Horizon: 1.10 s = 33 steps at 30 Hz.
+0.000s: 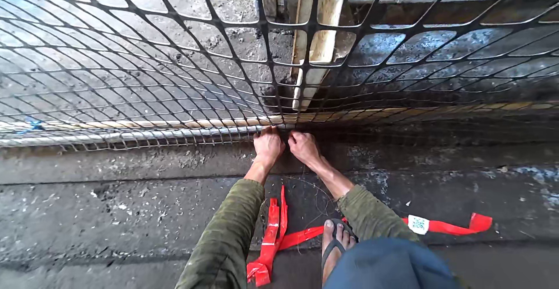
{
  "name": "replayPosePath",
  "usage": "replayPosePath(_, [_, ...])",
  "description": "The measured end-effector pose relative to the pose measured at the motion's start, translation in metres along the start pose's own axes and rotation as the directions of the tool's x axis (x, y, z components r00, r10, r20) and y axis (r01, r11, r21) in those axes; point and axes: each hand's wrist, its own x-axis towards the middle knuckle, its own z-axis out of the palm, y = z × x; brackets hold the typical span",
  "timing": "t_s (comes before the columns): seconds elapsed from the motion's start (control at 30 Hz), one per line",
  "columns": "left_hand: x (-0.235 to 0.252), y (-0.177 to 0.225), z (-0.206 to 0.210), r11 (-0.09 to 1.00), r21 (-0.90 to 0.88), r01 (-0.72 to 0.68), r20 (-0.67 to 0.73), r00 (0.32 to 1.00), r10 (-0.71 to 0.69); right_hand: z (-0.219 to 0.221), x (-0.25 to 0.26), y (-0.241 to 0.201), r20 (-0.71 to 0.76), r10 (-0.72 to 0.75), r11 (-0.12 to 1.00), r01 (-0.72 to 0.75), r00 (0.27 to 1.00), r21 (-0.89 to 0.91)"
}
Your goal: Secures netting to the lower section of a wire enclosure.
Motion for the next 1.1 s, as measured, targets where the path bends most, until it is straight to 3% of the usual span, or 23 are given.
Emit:
replayPosePath(0.23, [0.005,-0.008,0.008,0.999,0.037,-0.038,-0.035,0.999,0.039,-0.020,0.002,-0.011,0.134,0.054,0.997,-0.047,0.990,-0.056])
replayPosePath(0.37, [0.005,-0.006,0.012,1.000,-0.028,0.001,-0.025,1.000,-0.001,-0.021,0.002,-0.010,0.180,0.059,0.995,-0.044,0.982,-0.086])
replayPosePath(0.53, [0.000,-0.006,0.009,0.992,-0.126,0.027,0.004,1.000,-0.026,-0.026,0.001,-0.016,0.216,0.095,0.990,-0.069,0.972,-0.125])
replayPosePath(0.7, [0.000,-0.007,0.008,0.996,-0.090,0.001,-0.032,0.999,-0.004,-0.027,0.004,-0.021,0.218,0.147,0.984,-0.119,0.965,-0.134])
replayPosePath(0.93, [0.006,-0.014,0.012,1.000,0.005,-0.021,-0.157,0.987,0.021,-0.025,0.005,-0.012,0.224,0.110,0.994,-0.105,0.968,-0.035])
replayPosePath(1.1, [0.002,-0.017,0.025,0.996,0.065,-0.064,-0.335,0.939,0.082,-0.025,0.004,-0.006,0.220,0.076,0.996,-0.085,0.973,0.030])
